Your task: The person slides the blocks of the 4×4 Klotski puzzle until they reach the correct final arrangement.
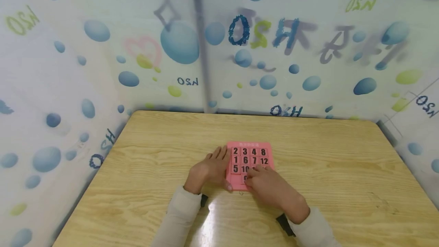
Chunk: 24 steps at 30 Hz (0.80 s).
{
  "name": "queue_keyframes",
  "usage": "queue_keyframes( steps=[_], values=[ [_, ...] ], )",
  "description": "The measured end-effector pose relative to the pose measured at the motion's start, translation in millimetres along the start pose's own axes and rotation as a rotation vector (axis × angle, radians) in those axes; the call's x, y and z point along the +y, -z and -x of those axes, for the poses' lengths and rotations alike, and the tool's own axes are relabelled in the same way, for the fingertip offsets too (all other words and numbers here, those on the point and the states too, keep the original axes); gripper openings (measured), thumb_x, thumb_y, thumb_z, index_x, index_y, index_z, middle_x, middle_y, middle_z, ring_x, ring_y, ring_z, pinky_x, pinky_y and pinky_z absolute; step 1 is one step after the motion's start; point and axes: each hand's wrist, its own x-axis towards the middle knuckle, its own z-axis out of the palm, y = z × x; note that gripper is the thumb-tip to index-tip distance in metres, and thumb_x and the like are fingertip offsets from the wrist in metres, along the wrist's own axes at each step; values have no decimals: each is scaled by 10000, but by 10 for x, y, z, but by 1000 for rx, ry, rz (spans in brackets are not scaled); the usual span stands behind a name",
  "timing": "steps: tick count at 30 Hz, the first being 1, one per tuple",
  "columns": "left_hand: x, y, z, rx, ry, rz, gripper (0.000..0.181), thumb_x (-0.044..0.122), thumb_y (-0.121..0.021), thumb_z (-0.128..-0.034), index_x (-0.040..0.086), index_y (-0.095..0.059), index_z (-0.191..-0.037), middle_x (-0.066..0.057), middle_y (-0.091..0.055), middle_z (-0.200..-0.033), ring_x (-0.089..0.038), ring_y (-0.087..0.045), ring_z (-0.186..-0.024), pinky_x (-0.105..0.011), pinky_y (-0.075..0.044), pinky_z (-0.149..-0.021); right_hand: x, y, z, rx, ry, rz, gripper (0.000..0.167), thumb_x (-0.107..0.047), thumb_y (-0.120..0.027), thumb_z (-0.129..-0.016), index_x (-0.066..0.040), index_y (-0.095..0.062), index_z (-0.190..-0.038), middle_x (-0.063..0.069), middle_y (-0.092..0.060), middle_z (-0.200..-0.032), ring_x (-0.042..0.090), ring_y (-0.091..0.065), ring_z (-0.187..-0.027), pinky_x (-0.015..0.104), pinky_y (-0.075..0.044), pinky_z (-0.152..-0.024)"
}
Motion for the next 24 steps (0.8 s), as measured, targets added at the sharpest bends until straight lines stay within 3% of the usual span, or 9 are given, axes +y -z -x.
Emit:
queue_keyframes(
  steps=[7,18,24],
  values=[
    [-13,-10,-24,-2,7,-12,1263,559,-814,-725,69,-48,-1602,-111,0,-1672,-294,-3,-1541,-464,-151,-1244,-79,-7,-6,7,1,114,162,-169,-620,-957,-162,-777,-995,-6,-677,-1013,203,-569,-920,372,-526,-816],
    [-7,-15,-30,5,5,-24,1261,570,-802,-730,64,-44,-1601,-113,-2,-1673,-298,-11,-1541,-465,-153,-1244,-147,-47,-21,39,-9,163,156,-176,-615,-956,-150,-767,-977,-7,-649,-964,189,-545,-847,338,-521,-702],
    [-3,-16,-29,0,8,-29,1254,573,-796,-733,66,-47,-1601,-111,-2,-1673,-295,-14,-1542,-463,-156,-1243,-200,-76,-56,22,-24,136,180,-179,-609,-973,-145,-772,-1041,4,-668,-1039,199,-570,-921,384,-546,-822]
  ],
)
